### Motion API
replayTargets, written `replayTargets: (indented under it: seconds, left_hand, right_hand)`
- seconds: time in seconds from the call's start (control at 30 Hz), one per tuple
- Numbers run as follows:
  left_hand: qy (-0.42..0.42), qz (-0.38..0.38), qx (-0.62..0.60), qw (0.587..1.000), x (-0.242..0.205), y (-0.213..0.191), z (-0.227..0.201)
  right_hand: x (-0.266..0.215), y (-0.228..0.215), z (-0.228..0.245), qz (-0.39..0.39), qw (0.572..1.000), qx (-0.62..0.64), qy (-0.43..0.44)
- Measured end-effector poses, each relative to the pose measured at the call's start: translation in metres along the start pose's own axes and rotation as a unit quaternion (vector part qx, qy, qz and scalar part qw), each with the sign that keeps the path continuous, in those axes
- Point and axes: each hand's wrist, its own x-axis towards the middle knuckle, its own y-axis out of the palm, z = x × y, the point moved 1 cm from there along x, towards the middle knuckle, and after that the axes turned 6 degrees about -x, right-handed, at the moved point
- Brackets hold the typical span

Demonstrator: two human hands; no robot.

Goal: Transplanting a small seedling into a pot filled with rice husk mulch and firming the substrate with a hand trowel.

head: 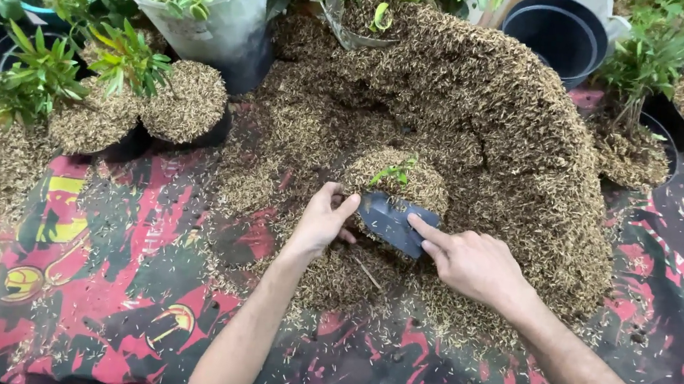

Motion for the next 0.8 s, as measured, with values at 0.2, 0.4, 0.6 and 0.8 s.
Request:
replayTargets:
  seconds: [0.2,0.4,0.6,0.8]
  left_hand:
    - [0.008,0.006,-0.009,1.0,0.023,-0.017,0.017]
    - [0.01,-0.019,-0.019,1.0,0.011,-0.009,0.02]
    - [-0.026,-0.084,-0.121,0.989,-0.027,0.028,0.035]
    - [-0.075,-0.038,-0.174,0.981,-0.048,0.031,0.019]
  right_hand:
    - [-0.033,0.019,-0.006,-0.048,0.996,0.08,0.005]
    - [-0.044,0.042,-0.009,-0.033,0.996,0.085,0.008]
    - [-0.037,0.04,0.004,-0.058,0.996,0.058,0.032]
    - [-0.015,0.031,0.014,-0.053,0.998,0.017,0.022]
